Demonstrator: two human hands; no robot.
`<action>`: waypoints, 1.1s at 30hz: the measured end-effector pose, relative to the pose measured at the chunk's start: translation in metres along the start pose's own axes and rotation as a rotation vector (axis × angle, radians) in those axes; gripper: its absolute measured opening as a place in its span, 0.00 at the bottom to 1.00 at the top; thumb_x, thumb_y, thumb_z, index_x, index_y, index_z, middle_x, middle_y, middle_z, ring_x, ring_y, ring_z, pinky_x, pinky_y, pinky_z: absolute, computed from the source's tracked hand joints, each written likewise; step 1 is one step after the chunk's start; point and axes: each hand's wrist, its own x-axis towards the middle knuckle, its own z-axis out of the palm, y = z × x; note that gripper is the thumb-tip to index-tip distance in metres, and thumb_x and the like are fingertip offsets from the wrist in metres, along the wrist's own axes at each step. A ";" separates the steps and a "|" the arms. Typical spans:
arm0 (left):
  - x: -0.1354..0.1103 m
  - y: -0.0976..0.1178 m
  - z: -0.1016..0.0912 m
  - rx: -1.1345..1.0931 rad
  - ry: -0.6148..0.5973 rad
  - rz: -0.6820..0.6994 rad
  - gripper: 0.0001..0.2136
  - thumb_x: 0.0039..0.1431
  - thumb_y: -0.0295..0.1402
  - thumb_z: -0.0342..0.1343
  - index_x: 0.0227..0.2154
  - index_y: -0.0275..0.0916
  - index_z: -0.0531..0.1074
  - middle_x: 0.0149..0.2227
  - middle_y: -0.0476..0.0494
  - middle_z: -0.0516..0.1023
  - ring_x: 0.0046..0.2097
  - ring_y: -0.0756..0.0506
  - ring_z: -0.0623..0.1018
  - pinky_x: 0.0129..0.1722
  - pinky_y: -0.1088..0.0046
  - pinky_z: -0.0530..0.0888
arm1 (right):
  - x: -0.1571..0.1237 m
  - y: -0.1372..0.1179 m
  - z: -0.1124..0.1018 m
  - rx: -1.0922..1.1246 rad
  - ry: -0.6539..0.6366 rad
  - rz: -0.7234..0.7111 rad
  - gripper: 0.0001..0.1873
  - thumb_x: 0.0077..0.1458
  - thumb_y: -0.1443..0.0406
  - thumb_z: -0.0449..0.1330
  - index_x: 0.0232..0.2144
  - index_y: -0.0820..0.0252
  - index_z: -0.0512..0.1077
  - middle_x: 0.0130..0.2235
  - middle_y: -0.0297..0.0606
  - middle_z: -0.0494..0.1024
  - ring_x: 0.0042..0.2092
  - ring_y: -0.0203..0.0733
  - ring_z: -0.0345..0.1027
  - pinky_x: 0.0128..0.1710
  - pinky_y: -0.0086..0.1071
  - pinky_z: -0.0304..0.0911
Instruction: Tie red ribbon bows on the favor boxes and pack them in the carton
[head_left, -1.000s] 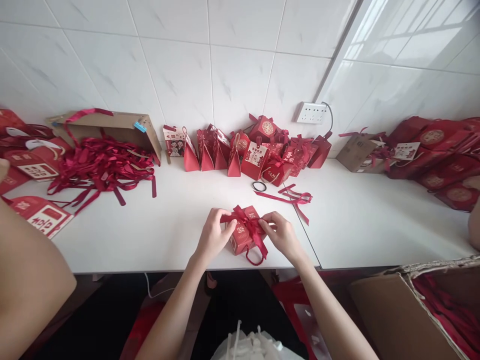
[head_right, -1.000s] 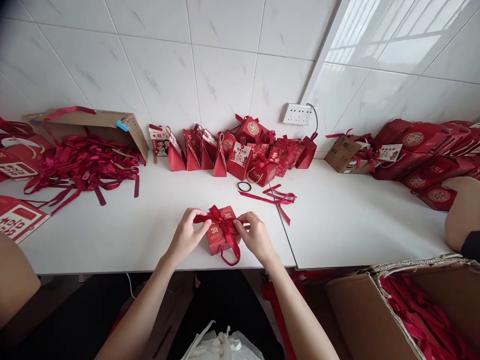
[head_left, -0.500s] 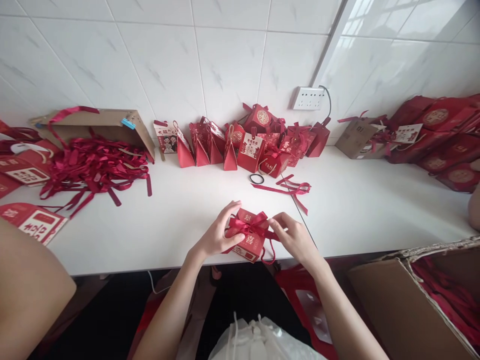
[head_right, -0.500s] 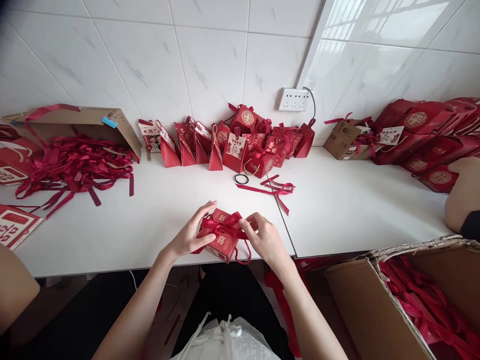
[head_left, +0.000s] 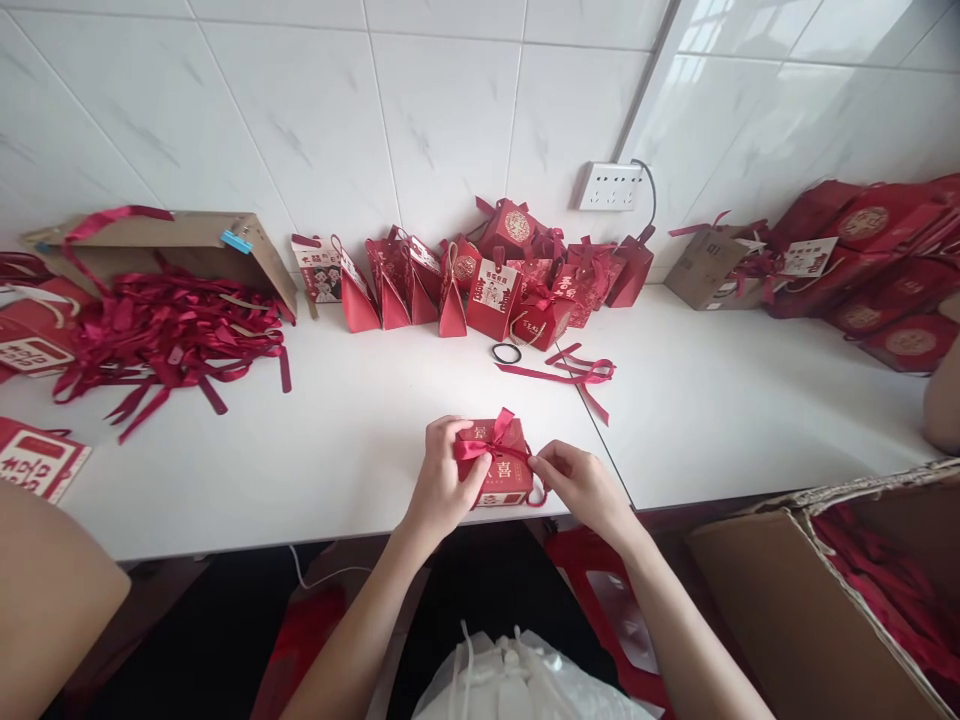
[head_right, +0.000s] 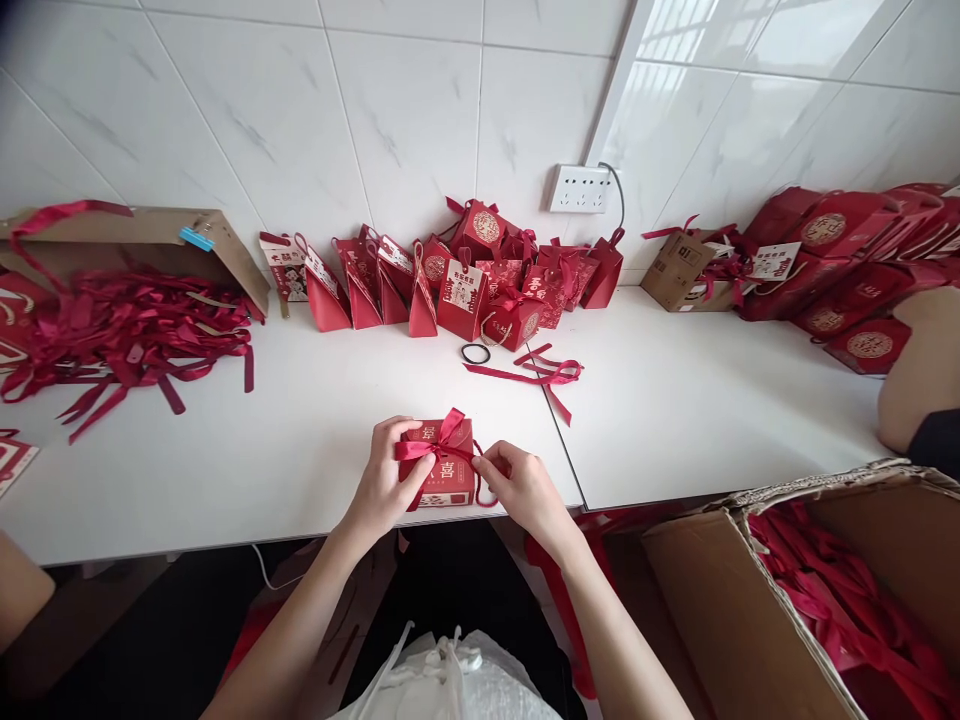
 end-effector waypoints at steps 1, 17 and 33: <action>0.000 0.003 0.000 0.021 0.018 -0.038 0.14 0.57 0.34 0.51 0.45 0.42 0.59 0.47 0.40 0.60 0.49 0.42 0.69 0.48 0.59 0.71 | 0.000 -0.002 -0.001 -0.008 -0.003 0.002 0.19 0.54 0.51 0.53 0.22 0.58 0.64 0.18 0.29 0.66 0.21 0.33 0.55 0.22 0.28 0.52; 0.019 0.013 -0.014 0.021 -0.220 0.015 0.03 0.57 0.35 0.54 0.32 0.43 0.72 0.50 0.44 0.70 0.55 0.42 0.69 0.56 0.60 0.65 | -0.014 -0.005 -0.003 0.161 -0.341 -0.005 0.24 0.57 0.51 0.50 0.17 0.59 0.58 0.18 0.27 0.57 0.21 0.30 0.47 0.21 0.27 0.46; 0.025 0.007 -0.012 -0.134 -0.313 -0.058 0.05 0.56 0.35 0.54 0.34 0.44 0.73 0.58 0.45 0.62 0.61 0.41 0.62 0.59 0.60 0.62 | 0.019 -0.011 -0.007 -0.076 0.009 -0.275 0.14 0.53 0.52 0.58 0.32 0.56 0.71 0.30 0.34 0.71 0.28 0.37 0.61 0.29 0.30 0.61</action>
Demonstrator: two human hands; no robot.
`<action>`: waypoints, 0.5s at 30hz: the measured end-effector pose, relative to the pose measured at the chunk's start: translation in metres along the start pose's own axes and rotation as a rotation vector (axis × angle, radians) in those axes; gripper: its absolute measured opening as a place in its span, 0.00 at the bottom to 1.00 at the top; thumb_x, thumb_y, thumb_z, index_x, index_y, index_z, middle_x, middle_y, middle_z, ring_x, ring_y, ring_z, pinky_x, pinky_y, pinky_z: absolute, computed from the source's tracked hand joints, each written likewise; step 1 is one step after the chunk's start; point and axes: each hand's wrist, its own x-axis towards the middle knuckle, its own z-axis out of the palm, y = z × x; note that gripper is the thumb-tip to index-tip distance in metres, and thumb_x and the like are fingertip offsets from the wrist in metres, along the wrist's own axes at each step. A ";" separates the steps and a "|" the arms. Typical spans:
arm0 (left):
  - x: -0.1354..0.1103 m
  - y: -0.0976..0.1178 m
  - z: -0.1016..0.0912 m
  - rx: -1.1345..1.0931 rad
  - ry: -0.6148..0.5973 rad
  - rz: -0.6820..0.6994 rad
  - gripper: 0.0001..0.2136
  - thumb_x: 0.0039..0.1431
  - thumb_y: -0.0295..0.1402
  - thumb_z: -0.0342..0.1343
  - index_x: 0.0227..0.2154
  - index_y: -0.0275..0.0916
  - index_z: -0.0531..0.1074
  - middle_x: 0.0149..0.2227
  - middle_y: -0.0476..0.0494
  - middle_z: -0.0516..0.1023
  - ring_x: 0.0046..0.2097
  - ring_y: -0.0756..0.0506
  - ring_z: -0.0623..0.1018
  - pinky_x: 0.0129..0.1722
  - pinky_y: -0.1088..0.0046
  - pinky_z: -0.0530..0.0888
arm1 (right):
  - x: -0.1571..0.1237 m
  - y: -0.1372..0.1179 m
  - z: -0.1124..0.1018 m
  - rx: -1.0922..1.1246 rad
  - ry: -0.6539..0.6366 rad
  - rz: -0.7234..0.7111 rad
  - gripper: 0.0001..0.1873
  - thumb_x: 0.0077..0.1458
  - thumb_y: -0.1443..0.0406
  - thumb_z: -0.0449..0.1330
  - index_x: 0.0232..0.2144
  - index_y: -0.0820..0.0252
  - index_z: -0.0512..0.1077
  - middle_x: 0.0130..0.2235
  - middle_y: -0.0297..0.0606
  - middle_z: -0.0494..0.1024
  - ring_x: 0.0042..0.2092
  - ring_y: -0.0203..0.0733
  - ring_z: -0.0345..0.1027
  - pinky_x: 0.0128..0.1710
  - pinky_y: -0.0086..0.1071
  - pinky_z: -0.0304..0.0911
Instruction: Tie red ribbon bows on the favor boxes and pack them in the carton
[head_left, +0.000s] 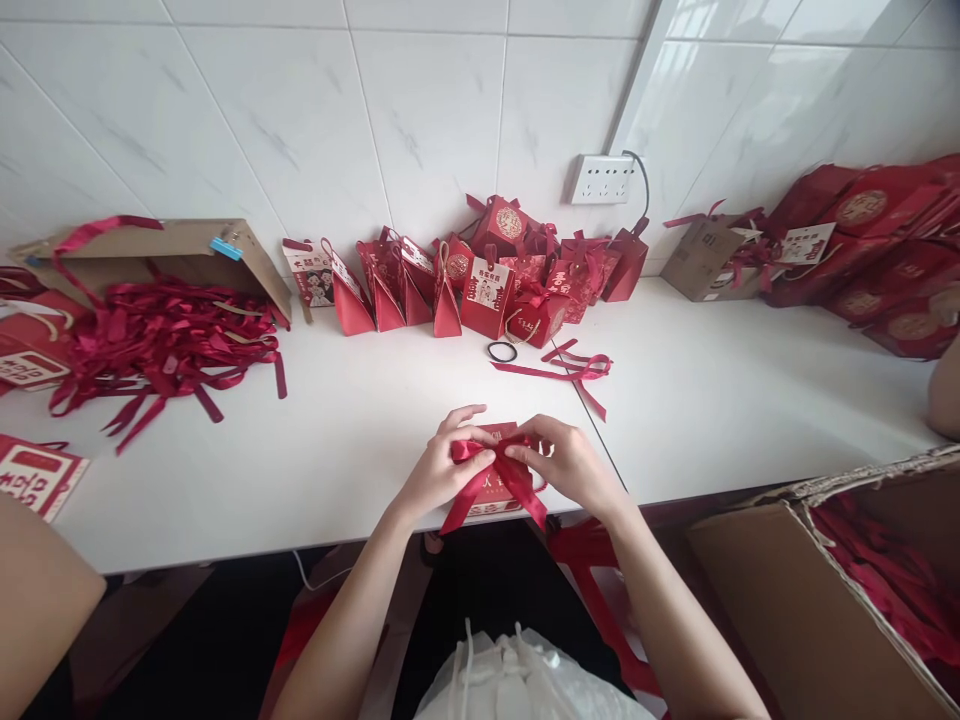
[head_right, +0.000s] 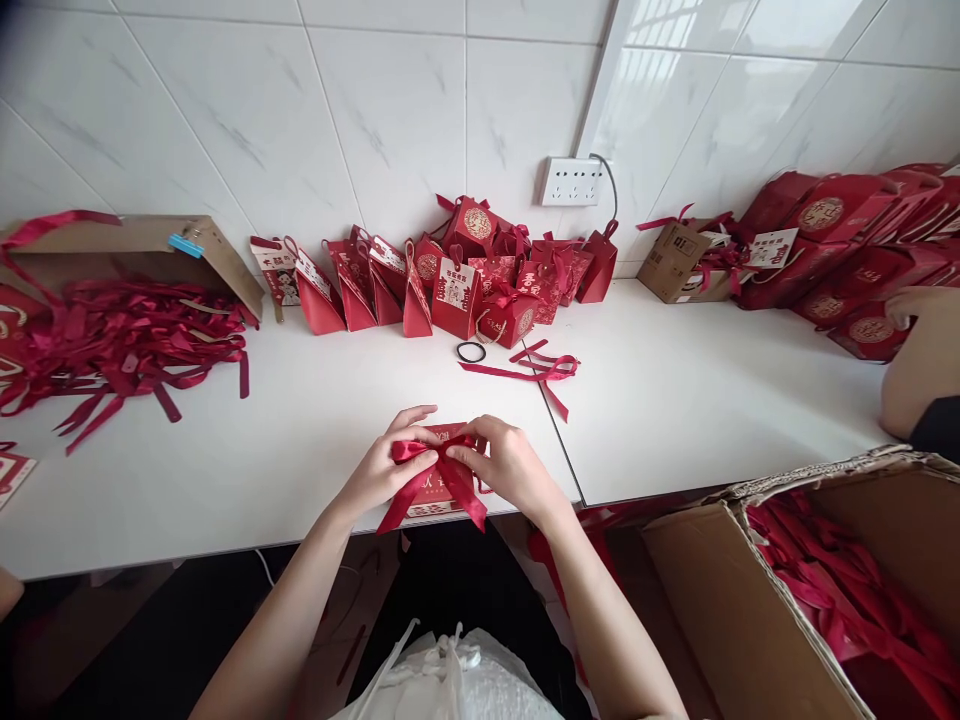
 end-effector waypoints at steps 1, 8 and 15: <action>-0.002 0.001 0.002 0.035 0.057 0.000 0.06 0.55 0.35 0.55 0.36 0.44 0.71 0.57 0.44 0.63 0.60 0.41 0.64 0.57 0.60 0.63 | 0.000 -0.004 0.004 -0.009 0.037 0.041 0.15 0.54 0.52 0.56 0.26 0.56 0.68 0.25 0.32 0.68 0.25 0.35 0.58 0.26 0.29 0.59; -0.018 0.008 0.011 0.293 0.432 -0.066 0.09 0.55 0.40 0.52 0.27 0.42 0.61 0.31 0.47 0.66 0.37 0.44 0.70 0.39 0.65 0.70 | -0.015 -0.015 0.020 0.047 0.113 0.228 0.21 0.54 0.51 0.52 0.18 0.57 0.56 0.17 0.26 0.54 0.22 0.32 0.46 0.21 0.28 0.46; -0.019 0.011 0.009 0.121 0.341 -0.332 0.15 0.56 0.47 0.49 0.24 0.43 0.56 0.19 0.56 0.60 0.20 0.50 0.64 0.20 0.75 0.62 | -0.018 -0.003 0.025 0.269 0.093 0.304 0.22 0.52 0.49 0.52 0.18 0.57 0.55 0.19 0.26 0.54 0.22 0.31 0.46 0.22 0.27 0.45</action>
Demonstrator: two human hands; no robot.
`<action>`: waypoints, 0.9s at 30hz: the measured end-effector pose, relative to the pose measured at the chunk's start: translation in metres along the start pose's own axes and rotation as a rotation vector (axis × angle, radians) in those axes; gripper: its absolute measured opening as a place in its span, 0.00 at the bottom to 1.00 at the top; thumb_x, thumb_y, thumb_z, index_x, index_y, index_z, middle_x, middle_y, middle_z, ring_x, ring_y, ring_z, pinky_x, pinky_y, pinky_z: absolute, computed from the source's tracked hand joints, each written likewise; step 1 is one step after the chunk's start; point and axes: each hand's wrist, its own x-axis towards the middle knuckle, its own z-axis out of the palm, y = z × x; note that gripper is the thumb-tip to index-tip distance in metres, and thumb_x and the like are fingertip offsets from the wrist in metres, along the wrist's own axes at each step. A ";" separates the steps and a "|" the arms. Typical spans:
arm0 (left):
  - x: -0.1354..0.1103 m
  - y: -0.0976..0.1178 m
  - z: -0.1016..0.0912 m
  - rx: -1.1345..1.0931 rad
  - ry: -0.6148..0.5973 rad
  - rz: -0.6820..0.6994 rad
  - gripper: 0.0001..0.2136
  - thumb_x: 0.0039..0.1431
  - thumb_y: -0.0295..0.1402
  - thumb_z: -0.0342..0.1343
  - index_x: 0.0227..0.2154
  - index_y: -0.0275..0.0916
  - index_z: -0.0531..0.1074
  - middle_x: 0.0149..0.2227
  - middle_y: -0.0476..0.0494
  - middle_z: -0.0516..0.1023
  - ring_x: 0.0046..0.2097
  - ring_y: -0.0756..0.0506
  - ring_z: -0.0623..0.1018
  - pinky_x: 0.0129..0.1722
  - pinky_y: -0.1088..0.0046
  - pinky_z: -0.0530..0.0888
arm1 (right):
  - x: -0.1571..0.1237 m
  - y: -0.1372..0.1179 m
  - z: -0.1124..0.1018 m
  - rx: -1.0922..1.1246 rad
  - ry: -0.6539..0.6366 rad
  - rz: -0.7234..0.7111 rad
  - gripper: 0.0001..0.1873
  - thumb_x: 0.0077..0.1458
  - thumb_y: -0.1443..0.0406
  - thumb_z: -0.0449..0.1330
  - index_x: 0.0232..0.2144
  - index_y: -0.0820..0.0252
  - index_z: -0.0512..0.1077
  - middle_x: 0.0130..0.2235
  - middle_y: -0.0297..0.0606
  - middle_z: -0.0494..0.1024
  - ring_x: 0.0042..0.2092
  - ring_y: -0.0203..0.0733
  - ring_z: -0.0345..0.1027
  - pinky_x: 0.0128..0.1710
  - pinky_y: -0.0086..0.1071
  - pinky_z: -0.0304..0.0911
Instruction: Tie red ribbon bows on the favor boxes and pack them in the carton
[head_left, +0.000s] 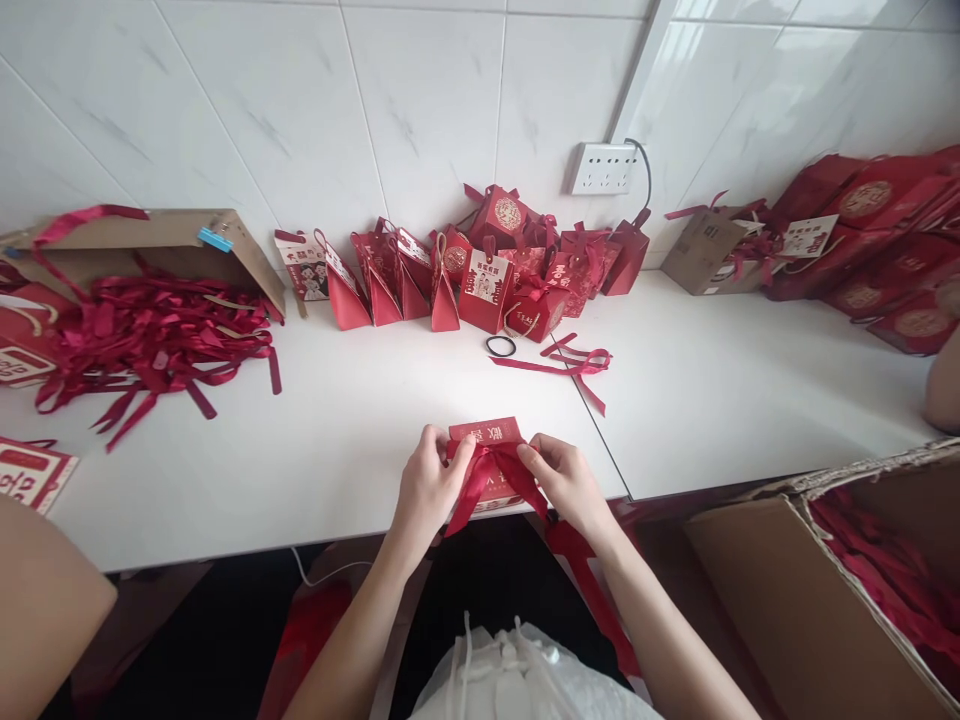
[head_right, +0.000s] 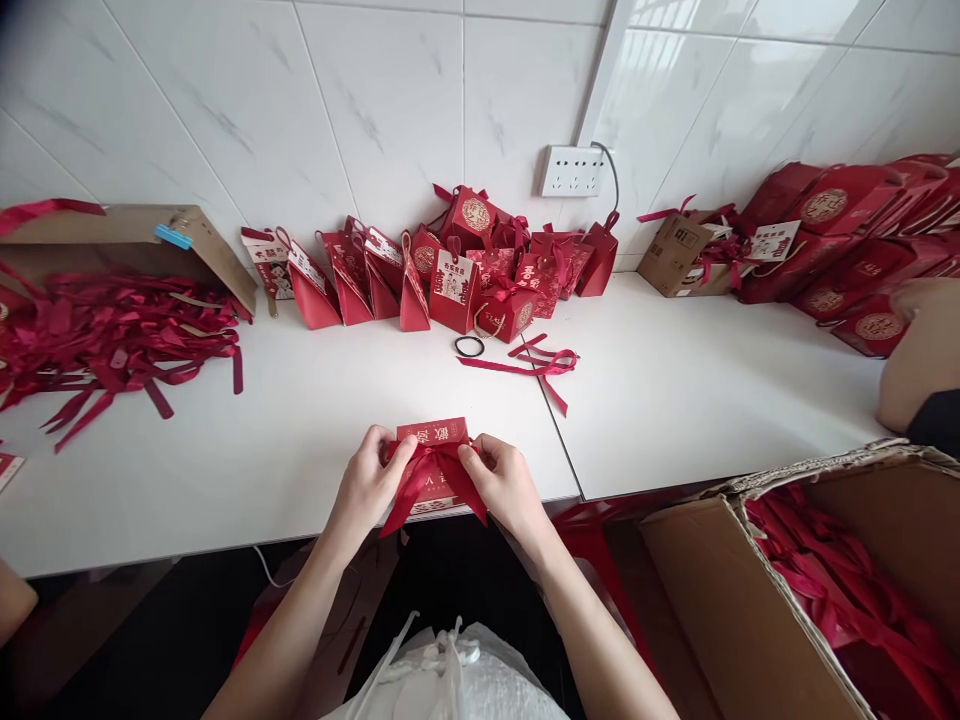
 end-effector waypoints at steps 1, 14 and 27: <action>0.000 0.000 0.000 0.003 -0.022 0.010 0.17 0.57 0.47 0.48 0.21 0.43 0.54 0.17 0.56 0.57 0.20 0.51 0.62 0.20 0.76 0.60 | 0.001 0.002 0.000 0.021 0.002 0.014 0.22 0.52 0.49 0.53 0.18 0.57 0.54 0.19 0.26 0.54 0.22 0.31 0.46 0.21 0.27 0.45; -0.003 -0.012 0.014 -0.211 0.132 0.078 0.18 0.58 0.42 0.48 0.19 0.42 0.50 0.19 0.55 0.51 0.22 0.52 0.57 0.22 0.77 0.60 | -0.001 0.018 0.002 0.520 -0.091 0.095 0.21 0.47 0.51 0.62 0.20 0.58 0.58 0.20 0.26 0.60 0.22 0.30 0.50 0.24 0.26 0.49; 0.000 -0.020 0.015 -0.349 0.099 0.004 0.19 0.57 0.43 0.50 0.18 0.41 0.51 0.18 0.56 0.50 0.21 0.53 0.55 0.21 0.77 0.57 | 0.005 0.033 -0.002 0.590 -0.181 0.069 0.19 0.51 0.55 0.61 0.21 0.58 0.58 0.22 0.28 0.61 0.25 0.33 0.55 0.29 0.28 0.53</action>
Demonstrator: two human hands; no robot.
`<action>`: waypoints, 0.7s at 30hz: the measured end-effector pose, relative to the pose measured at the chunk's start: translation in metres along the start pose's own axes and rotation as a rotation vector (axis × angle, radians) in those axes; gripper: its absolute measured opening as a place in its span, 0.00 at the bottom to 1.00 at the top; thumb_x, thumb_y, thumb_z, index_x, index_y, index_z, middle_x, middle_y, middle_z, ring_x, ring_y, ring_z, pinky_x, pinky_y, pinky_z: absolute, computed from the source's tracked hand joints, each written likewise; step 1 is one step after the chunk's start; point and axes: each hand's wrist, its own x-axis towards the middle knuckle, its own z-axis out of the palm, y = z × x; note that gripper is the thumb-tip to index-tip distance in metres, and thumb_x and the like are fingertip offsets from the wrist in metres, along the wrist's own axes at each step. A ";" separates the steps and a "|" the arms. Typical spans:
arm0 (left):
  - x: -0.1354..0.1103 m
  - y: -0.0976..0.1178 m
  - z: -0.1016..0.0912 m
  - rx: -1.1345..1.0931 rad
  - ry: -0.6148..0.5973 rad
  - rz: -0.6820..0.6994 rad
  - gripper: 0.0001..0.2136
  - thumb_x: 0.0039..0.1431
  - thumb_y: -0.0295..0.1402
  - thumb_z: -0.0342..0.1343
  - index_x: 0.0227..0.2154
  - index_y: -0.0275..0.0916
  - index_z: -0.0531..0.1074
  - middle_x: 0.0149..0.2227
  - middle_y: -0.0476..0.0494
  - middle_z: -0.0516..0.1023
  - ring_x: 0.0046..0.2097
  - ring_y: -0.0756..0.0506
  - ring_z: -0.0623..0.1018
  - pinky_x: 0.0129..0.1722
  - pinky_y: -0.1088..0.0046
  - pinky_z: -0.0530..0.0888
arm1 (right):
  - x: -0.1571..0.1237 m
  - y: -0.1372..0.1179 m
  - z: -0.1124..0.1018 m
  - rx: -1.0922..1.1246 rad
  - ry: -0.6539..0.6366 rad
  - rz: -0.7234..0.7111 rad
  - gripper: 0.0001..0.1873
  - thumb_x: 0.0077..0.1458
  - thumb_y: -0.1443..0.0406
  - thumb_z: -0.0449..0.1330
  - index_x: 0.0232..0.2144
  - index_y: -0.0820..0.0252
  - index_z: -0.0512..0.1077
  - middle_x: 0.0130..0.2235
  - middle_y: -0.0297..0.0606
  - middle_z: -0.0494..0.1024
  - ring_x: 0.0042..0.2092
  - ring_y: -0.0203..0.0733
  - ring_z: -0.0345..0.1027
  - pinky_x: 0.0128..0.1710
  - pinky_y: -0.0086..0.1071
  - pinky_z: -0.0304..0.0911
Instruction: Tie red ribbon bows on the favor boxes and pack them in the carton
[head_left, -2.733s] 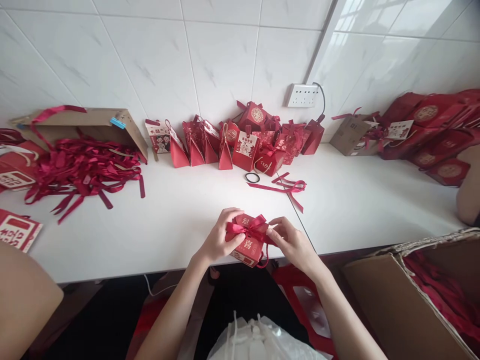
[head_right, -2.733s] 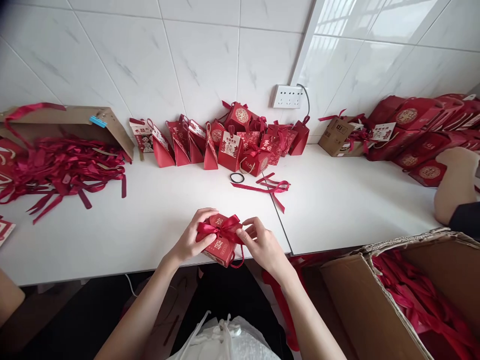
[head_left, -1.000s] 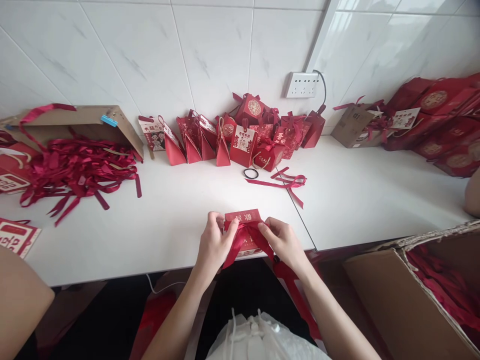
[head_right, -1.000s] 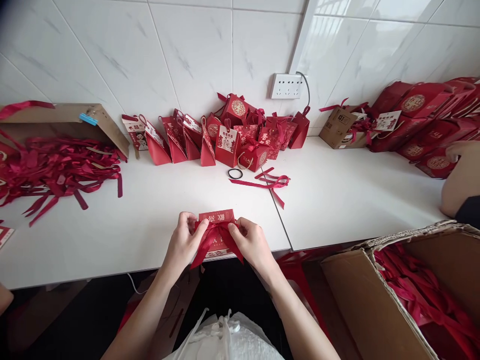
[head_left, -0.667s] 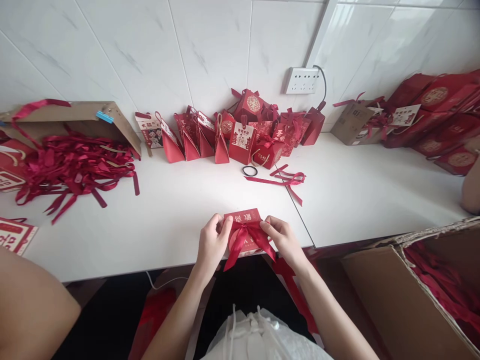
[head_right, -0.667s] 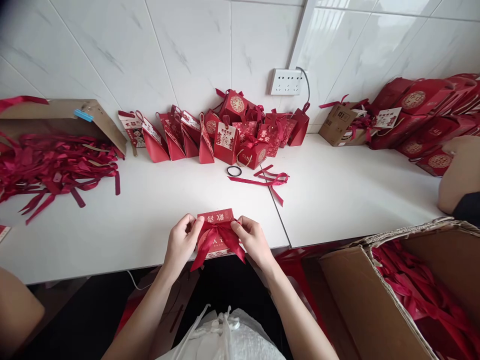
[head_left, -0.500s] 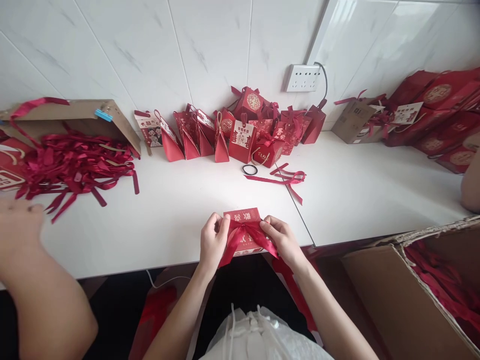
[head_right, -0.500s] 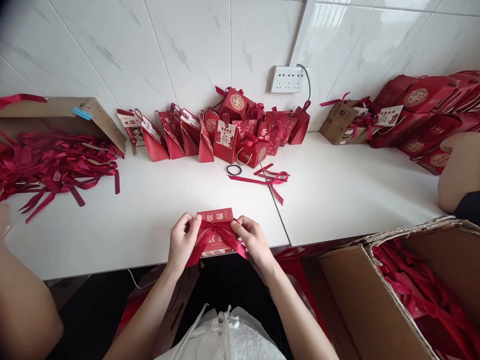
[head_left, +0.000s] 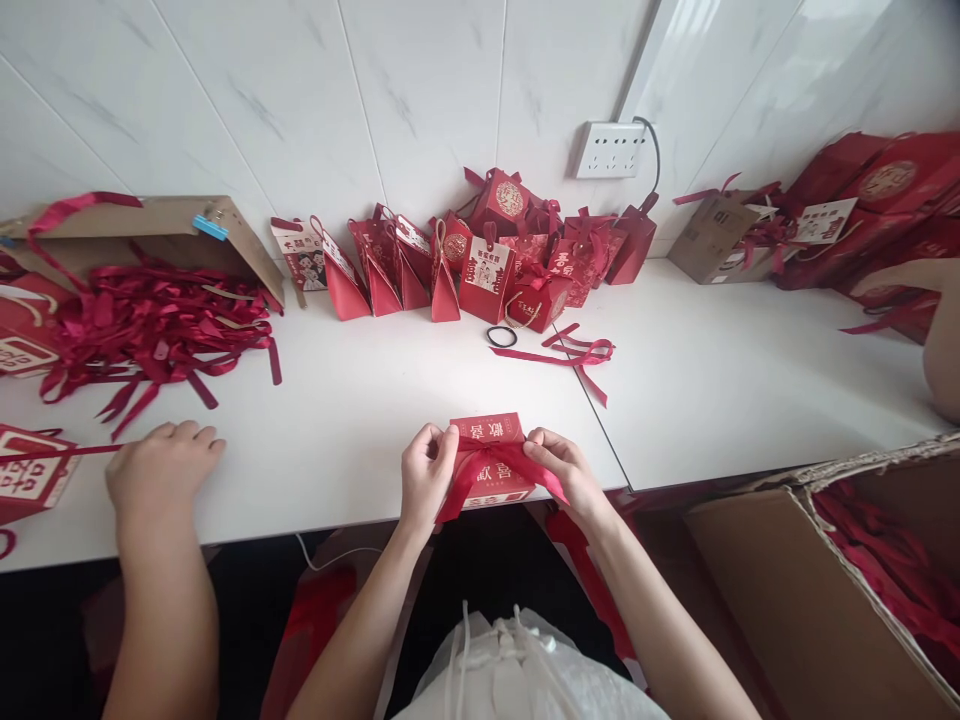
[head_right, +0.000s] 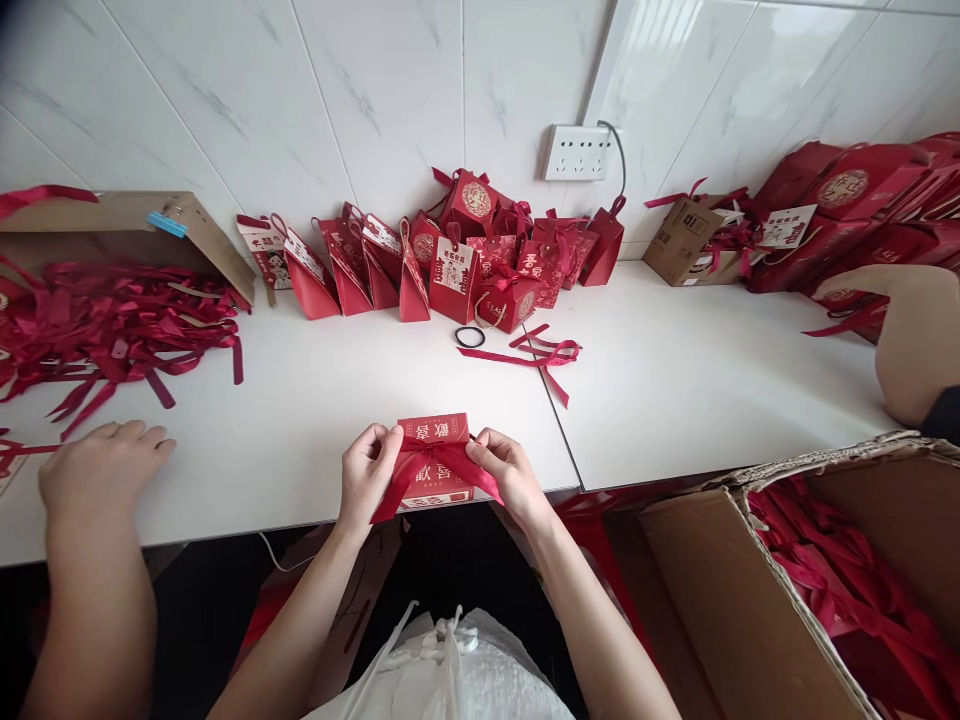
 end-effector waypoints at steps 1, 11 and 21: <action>0.001 -0.001 -0.002 -0.018 -0.020 -0.017 0.19 0.57 0.43 0.50 0.18 0.41 0.52 0.18 0.56 0.51 0.21 0.53 0.56 0.21 0.77 0.57 | 0.000 -0.001 -0.005 -0.054 -0.015 -0.014 0.18 0.52 0.54 0.60 0.22 0.58 0.60 0.23 0.28 0.60 0.25 0.32 0.54 0.29 0.28 0.53; 0.001 0.010 -0.018 0.043 -0.183 -0.080 0.14 0.54 0.45 0.55 0.25 0.40 0.64 0.22 0.53 0.68 0.25 0.51 0.69 0.25 0.78 0.64 | 0.005 -0.021 -0.022 -0.643 -0.265 -0.335 0.50 0.41 0.50 0.67 0.60 0.51 0.47 0.62 0.46 0.51 0.62 0.52 0.49 0.58 0.47 0.53; -0.016 0.039 -0.005 0.211 0.091 0.900 0.03 0.55 0.26 0.57 0.31 0.39 0.69 0.28 0.50 0.71 0.31 0.51 0.71 0.34 0.74 0.72 | -0.008 -0.021 0.006 -0.904 -0.119 -0.650 0.52 0.45 0.64 0.66 0.63 0.53 0.38 0.59 0.51 0.51 0.62 0.53 0.50 0.55 0.49 0.61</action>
